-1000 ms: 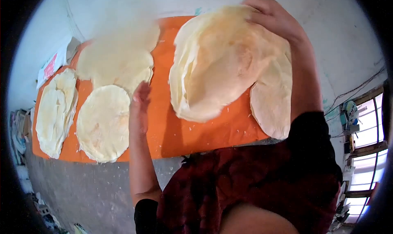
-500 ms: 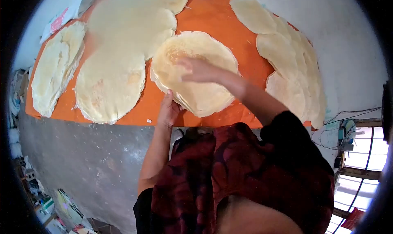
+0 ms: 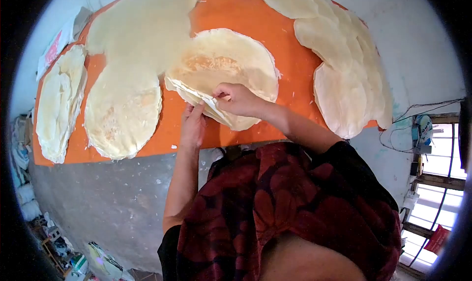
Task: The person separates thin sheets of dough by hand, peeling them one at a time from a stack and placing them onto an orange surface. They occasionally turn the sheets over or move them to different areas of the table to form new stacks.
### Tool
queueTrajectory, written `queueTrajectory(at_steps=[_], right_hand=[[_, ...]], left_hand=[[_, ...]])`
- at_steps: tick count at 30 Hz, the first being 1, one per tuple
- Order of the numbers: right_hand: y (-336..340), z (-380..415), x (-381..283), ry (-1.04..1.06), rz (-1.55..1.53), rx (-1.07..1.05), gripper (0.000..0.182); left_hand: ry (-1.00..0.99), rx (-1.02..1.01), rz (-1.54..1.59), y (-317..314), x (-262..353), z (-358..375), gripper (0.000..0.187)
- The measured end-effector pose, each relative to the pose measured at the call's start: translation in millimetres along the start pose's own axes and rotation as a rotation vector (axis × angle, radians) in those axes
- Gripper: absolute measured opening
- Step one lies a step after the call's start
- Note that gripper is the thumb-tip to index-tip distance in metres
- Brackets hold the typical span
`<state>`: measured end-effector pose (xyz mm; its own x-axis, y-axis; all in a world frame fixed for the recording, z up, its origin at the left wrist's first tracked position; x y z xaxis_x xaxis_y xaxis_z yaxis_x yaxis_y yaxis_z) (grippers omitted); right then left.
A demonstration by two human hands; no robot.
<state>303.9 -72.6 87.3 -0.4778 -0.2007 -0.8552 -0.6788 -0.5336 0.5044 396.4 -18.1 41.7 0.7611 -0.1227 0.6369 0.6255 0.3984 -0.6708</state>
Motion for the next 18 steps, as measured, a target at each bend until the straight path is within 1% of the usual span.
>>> queueTrajectory(at_steps=[2,5,8,9,11,12,13,15,16,17,18], right_hand=[[3.7,9.4,-16.9,0.059,0.125,0.084,0.037],[7.0,10.8,-24.5,0.096,0.174,0.093,0.037],[4.2,11.6,-20.9,-0.092,0.288,0.009,0.043],[4.1,12.1,-27.7,-0.027,0.347,0.063,0.045],[-0.8,17.3,-41.0,0.096,0.462,0.186,0.049],[-9.6,17.1,-35.9,0.133,0.538,0.177,0.055],[-8.2,16.5,-30.9,0.125,0.51,0.217,0.05],[2.6,11.2,-21.6,-0.003,0.422,0.17,0.04],[16.1,8.8,-23.2,0.015,0.39,0.227,0.03],[33.8,7.0,-22.5,-0.013,0.266,0.276,0.029],[54.7,2.3,-22.9,-0.036,0.14,0.321,0.027]], left_hand=[[-0.016,0.024,-0.014,3.3,-0.2,-1.3,0.036],[0.009,0.055,-0.067,10.6,-3.9,-2.1,0.034],[0.002,0.085,-0.11,14.3,-9.9,-4.0,0.032],[-0.01,0.094,-0.121,14.1,-11.5,-4.6,0.032],[-0.02,0.194,-0.205,18.9,-13.1,-5.0,0.025],[-0.023,0.228,-0.251,17.2,-14.5,-7.0,0.022],[-0.032,0.278,-0.245,18.5,-16.0,-8.9,0.022],[-0.046,0.373,-0.228,28.7,-18.3,-9.0,0.022],[-0.056,0.347,-0.213,28.9,-16.4,-6.3,0.024],[-0.063,0.326,-0.202,31.5,-14.5,-2.2,0.025],[-0.067,0.358,-0.192,37.8,-15.3,1.5,0.027]])
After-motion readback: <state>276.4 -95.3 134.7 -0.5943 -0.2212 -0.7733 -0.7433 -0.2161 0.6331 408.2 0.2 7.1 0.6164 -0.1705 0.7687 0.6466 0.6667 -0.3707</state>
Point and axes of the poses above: each hand's wrist, its own z-axis away from the middle knuckle, its own y-axis out of the back of the hand, x = y × z, the point moved 9 cm from there along -z, towards the middle knuckle, and after that the axes turned 11 degrees about x, right-handed, at the moved point
